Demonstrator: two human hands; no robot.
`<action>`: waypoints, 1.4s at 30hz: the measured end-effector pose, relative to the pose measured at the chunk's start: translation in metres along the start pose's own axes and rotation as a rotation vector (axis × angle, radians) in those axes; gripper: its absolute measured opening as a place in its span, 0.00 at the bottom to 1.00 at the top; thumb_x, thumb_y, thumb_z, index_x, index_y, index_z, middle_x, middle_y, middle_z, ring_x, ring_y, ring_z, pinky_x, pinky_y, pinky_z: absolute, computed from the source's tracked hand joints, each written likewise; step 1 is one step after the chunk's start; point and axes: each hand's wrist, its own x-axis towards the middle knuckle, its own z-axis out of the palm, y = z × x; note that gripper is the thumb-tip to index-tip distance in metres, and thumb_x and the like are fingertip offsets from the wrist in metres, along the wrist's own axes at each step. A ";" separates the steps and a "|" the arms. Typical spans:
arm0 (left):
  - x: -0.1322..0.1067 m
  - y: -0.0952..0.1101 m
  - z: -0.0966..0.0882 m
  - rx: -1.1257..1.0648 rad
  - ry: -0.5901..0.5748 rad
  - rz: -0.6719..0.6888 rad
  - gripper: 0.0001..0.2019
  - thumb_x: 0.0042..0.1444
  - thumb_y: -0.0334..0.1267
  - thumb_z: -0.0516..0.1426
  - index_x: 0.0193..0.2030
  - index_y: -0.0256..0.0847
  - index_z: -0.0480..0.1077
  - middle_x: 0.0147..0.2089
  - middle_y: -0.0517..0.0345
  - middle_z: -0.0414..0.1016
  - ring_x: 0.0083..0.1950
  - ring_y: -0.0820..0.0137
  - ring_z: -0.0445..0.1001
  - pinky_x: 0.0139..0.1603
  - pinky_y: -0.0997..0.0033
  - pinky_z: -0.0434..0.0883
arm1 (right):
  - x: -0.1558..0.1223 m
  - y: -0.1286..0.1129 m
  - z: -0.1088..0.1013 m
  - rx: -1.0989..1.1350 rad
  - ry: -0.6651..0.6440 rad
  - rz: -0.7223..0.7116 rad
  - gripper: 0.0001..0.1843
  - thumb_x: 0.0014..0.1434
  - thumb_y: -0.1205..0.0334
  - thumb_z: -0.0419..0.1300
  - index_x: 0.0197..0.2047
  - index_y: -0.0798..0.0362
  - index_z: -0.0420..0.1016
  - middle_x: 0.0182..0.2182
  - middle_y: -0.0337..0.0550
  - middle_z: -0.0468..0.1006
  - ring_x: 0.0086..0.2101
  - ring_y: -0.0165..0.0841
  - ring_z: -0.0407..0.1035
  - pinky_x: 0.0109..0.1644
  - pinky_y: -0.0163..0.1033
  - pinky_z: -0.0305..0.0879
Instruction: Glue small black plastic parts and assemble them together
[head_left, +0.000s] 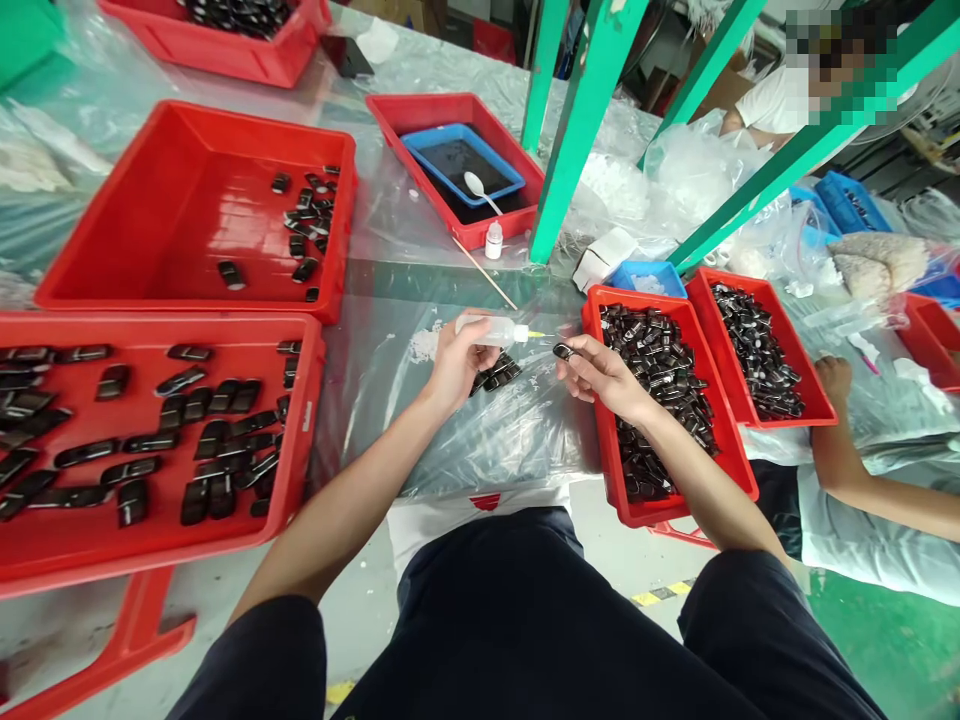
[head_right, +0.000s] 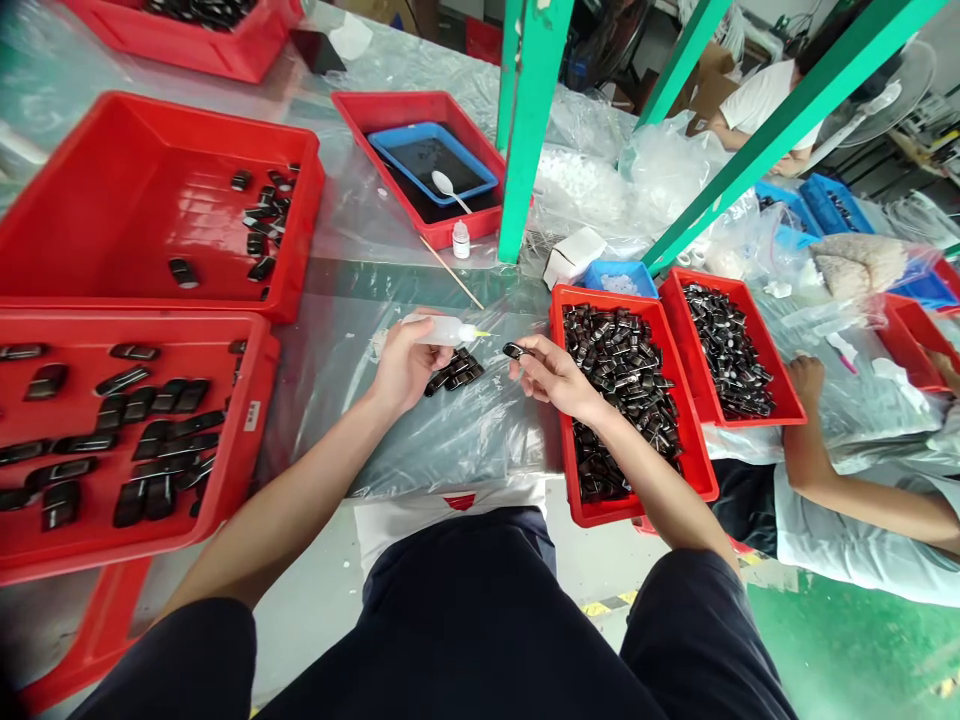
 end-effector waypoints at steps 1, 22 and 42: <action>-0.001 0.000 0.000 0.015 -0.001 0.008 0.17 0.42 0.49 0.68 0.33 0.41 0.72 0.24 0.61 0.71 0.21 0.76 0.63 0.21 0.75 0.54 | 0.000 0.001 0.000 0.005 0.000 -0.013 0.27 0.65 0.37 0.68 0.52 0.48 0.68 0.36 0.38 0.77 0.25 0.25 0.66 0.22 0.30 0.53; 0.004 0.001 -0.007 0.165 -0.009 0.091 0.15 0.39 0.47 0.68 0.30 0.42 0.74 0.21 0.62 0.70 0.19 0.75 0.62 0.20 0.74 0.54 | -0.002 0.012 -0.004 0.051 -0.069 -0.117 0.22 0.69 0.42 0.67 0.53 0.51 0.71 0.36 0.40 0.81 0.26 0.26 0.71 0.23 0.30 0.60; 0.009 -0.005 -0.022 0.346 -0.166 0.284 0.21 0.47 0.57 0.71 0.34 0.42 0.74 0.25 0.63 0.72 0.20 0.75 0.66 0.20 0.75 0.61 | -0.004 0.018 0.004 -0.054 -0.017 -0.239 0.22 0.71 0.43 0.65 0.55 0.53 0.75 0.32 0.37 0.80 0.25 0.25 0.67 0.27 0.32 0.63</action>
